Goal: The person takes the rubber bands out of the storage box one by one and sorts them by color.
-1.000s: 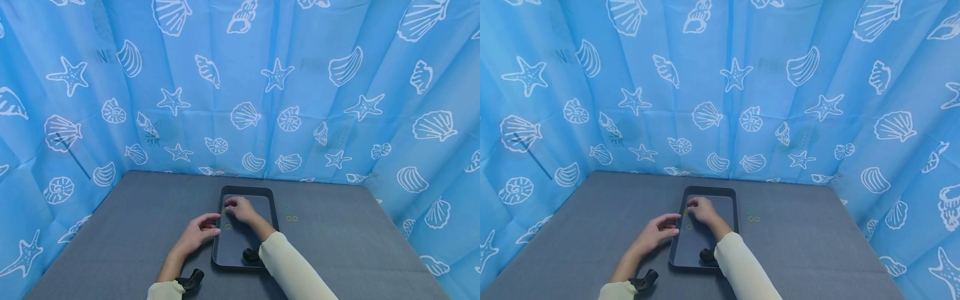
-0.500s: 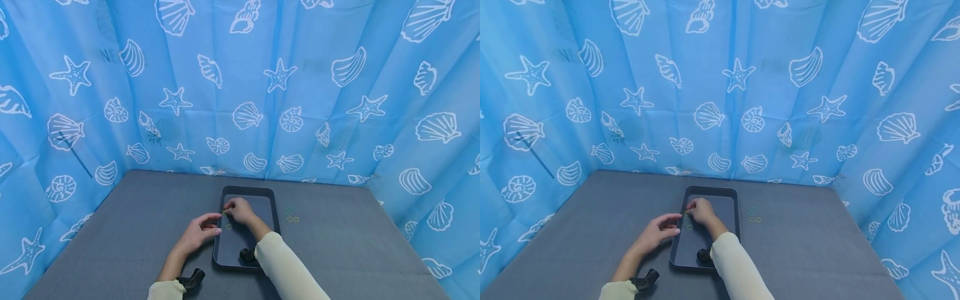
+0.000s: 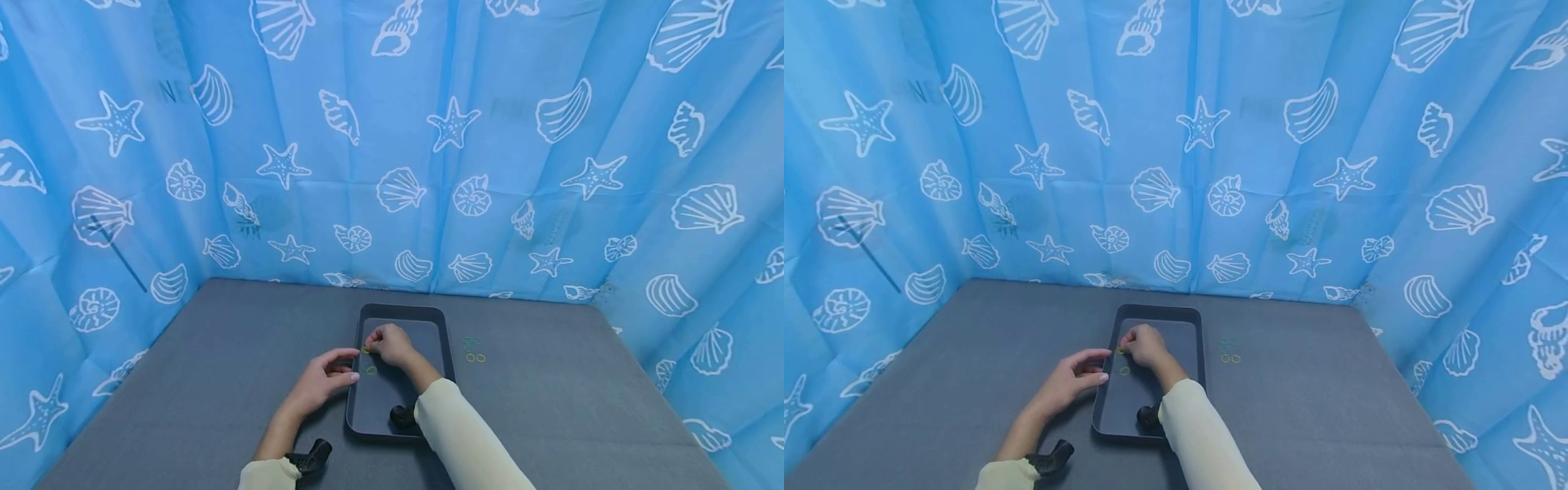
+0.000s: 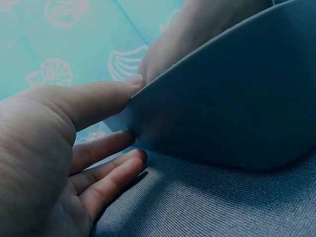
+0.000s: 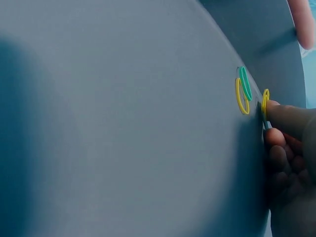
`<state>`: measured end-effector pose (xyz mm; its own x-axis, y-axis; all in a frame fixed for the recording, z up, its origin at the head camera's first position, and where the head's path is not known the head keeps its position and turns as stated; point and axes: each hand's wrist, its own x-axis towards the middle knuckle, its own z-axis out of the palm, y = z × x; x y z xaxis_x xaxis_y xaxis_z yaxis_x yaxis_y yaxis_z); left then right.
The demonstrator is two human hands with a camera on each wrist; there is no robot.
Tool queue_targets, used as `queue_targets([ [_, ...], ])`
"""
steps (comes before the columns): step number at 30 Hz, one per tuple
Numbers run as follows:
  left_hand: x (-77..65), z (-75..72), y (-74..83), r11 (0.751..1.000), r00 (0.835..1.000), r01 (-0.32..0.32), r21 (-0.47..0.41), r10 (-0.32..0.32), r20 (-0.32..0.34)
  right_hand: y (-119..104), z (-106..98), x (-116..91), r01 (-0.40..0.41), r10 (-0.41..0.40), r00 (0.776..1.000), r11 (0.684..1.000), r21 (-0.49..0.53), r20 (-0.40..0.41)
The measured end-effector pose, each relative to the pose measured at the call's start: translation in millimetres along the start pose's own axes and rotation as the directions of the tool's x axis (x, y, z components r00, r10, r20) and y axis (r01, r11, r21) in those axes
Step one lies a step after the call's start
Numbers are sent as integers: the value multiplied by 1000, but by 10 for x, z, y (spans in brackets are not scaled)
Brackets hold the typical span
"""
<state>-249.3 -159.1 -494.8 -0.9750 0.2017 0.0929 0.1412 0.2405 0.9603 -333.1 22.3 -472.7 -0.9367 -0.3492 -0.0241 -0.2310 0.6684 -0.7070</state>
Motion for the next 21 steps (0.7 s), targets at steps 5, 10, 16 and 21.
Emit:
queue_targets([
  [5,-5,-29,-6,1000,1000,0,-13,0,9,16,-2,2,22,-23,1000,999,31,18],
  [10,-15,-35,-16,1000,1000,9,-10,-9,16,38,2,-12,21,-22,999,999,48,34],
  [16,-16,-29,-21,1000,1000,1,-2,-1,9,39,-13,-31,24,-26,999,998,64,31],
  [21,-17,-16,-6,1000,1000,6,1,-6,6,35,-24,-51,19,-21,999,997,73,28],
])
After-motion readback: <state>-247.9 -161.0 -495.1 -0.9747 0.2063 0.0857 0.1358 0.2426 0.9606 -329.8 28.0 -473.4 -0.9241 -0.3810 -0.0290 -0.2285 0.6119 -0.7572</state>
